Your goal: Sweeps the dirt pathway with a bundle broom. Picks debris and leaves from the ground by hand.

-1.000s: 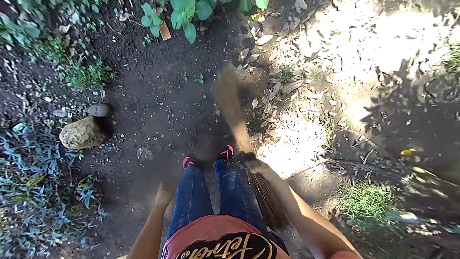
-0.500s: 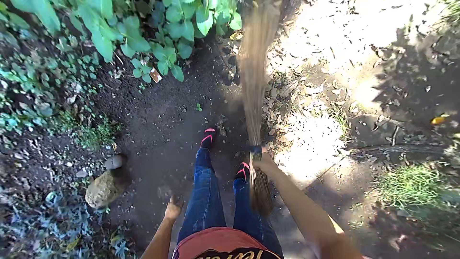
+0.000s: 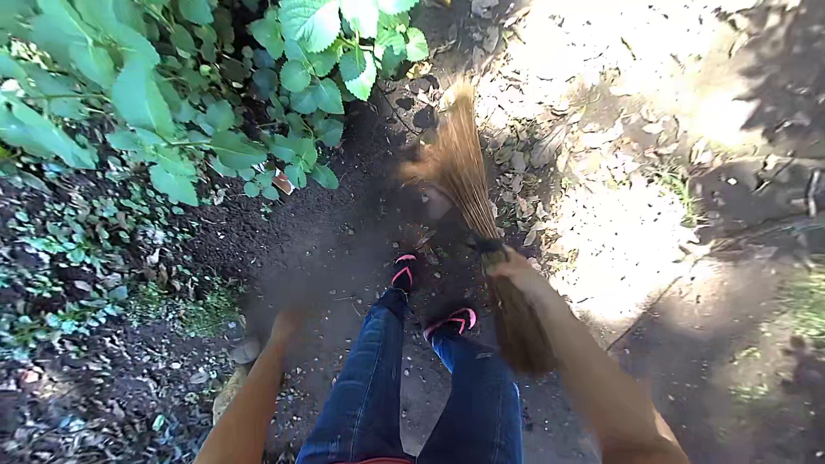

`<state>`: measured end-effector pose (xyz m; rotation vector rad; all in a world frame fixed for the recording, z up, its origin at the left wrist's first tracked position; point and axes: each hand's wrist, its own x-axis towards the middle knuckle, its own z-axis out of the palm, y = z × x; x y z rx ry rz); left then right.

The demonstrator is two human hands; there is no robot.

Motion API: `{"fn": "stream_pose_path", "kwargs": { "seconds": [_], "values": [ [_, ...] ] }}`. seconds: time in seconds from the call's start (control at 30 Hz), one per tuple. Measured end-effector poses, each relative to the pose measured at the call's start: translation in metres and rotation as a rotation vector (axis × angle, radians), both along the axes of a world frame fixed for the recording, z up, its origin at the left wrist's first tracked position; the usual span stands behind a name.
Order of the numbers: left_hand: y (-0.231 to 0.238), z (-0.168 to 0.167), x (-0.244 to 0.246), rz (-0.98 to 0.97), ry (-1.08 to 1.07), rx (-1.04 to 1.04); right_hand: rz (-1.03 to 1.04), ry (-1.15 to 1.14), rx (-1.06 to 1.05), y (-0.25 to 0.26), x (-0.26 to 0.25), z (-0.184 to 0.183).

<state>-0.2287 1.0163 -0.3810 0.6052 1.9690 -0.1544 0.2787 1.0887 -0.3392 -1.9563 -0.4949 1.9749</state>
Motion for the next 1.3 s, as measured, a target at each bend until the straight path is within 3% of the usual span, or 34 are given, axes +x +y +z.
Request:
{"fn": "stream_pose_path", "kwargs": {
  "seconds": [0.1,0.17,0.23,0.3,0.37,0.43,0.53,0.63,0.7,0.8,0.93,1.07,1.2,1.3],
  "values": [
    [-0.001,-0.019,0.028,0.247,-0.003,0.081,-0.03,0.096,-0.06,-0.048,-0.033,0.003],
    [0.006,-0.013,0.074,0.293,-0.028,0.268,0.005,0.287,-0.124,-0.08,-0.04,-0.002],
    [0.013,-0.012,0.12,0.224,-0.053,0.513,0.121,0.504,-0.133,-0.096,-0.047,-0.031],
    [0.015,-0.022,0.153,0.056,-0.064,0.739,0.361,0.6,-0.105,-0.089,-0.065,-0.076],
    [0.018,-0.044,0.173,-0.152,-0.097,0.898,0.548,0.539,-0.018,-0.058,-0.085,-0.122],
    [0.022,-0.069,0.183,-0.281,-0.145,0.94,0.556,0.419,0.064,-0.015,-0.084,-0.161],
    [0.026,-0.102,0.185,-0.281,-0.186,0.894,0.249,0.271,0.144,0.033,-0.032,-0.204],
    [0.046,-0.115,0.194,-0.117,-0.259,0.753,-0.061,0.227,0.256,0.046,0.022,-0.233],
    [0.063,-0.118,0.2,0.027,-0.331,0.688,-0.113,0.2,0.341,0.039,0.031,-0.242],
    [0.084,-0.122,0.197,0.164,-0.451,0.722,0.005,0.144,0.364,0.007,0.026,-0.231],
    [0.109,-0.158,0.159,-0.049,-0.399,0.841,0.089,0.324,0.338,-0.054,0.018,-0.241],
    [0.116,-0.24,0.146,-0.254,-0.226,0.592,0.25,0.251,0.338,-0.024,0.03,-0.28],
    [0.102,-0.315,0.154,-0.63,-0.24,0.351,-0.063,0.063,0.521,0.017,0.062,-0.324],
    [0.085,-0.363,0.151,-0.793,-0.173,0.174,-0.191,-0.096,0.644,0.003,0.062,-0.316]
  ]
}}
